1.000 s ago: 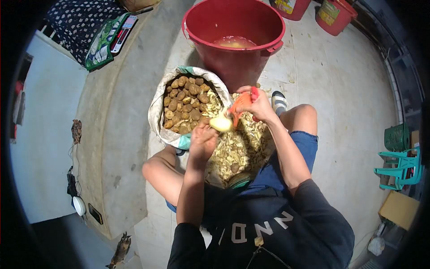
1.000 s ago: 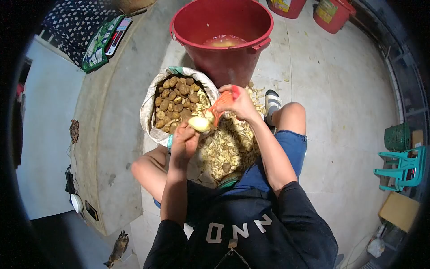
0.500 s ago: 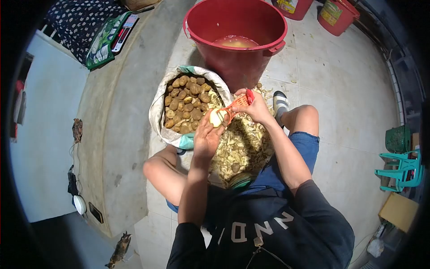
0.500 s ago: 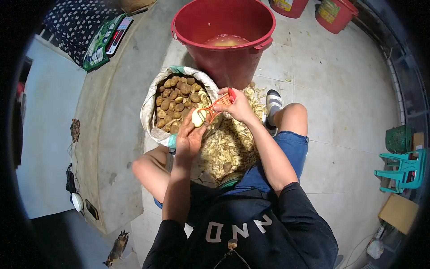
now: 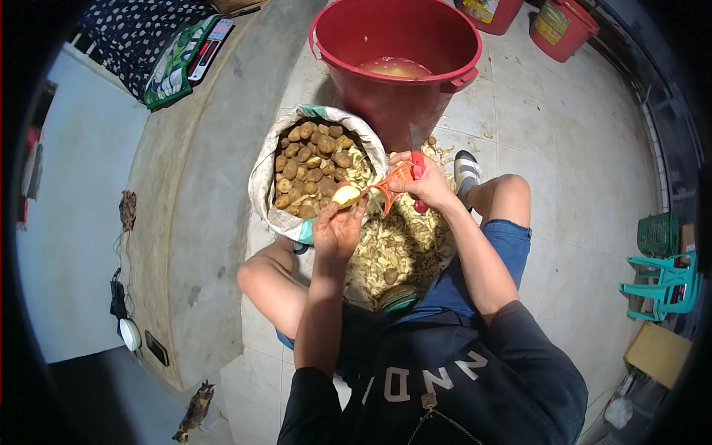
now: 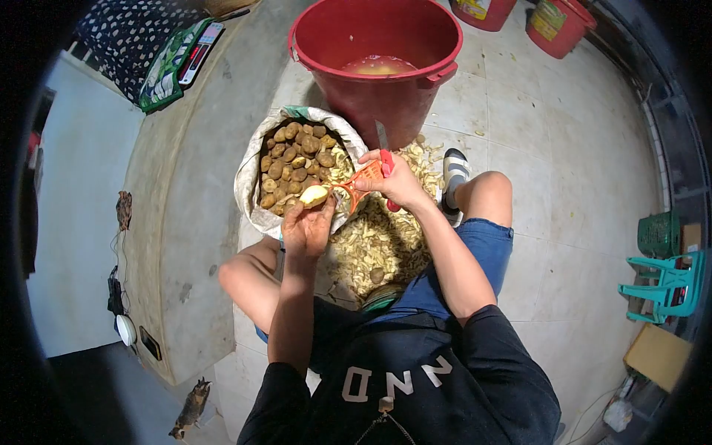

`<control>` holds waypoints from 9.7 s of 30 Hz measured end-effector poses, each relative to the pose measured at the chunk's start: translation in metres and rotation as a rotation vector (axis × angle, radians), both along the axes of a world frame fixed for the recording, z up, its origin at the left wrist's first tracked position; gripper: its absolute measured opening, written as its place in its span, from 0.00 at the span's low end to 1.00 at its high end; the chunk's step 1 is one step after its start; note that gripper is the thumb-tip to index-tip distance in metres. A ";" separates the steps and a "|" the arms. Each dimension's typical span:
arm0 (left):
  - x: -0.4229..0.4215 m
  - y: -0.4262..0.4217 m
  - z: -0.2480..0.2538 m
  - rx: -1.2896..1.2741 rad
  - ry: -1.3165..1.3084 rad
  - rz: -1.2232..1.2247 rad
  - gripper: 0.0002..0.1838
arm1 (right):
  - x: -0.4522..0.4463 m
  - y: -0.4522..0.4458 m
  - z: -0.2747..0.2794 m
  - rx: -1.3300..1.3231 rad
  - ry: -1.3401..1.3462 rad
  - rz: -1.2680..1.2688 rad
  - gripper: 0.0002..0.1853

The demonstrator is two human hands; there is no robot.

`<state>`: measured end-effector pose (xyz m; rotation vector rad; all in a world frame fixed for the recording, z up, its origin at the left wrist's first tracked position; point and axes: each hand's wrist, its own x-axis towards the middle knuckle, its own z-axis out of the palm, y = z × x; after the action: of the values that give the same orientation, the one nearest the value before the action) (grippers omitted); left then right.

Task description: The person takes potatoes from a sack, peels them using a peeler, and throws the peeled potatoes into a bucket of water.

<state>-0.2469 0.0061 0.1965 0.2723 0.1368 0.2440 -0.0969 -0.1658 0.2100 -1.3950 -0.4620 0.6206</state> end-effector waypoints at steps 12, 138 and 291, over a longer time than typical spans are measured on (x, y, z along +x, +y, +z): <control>-0.001 -0.006 -0.006 0.045 0.055 0.056 0.20 | -0.008 0.010 -0.004 -0.033 0.013 -0.017 0.24; 0.001 -0.024 0.005 0.473 0.500 0.118 0.11 | -0.018 0.008 0.026 -0.014 -0.339 -0.105 0.21; 0.035 -0.011 0.002 0.969 0.091 0.395 0.26 | -0.034 0.014 0.009 -0.453 -0.761 0.019 0.24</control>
<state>-0.2118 -0.0051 0.1984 1.2261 0.1546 0.6862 -0.1314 -0.1517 0.2185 -2.0582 -0.9773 0.1836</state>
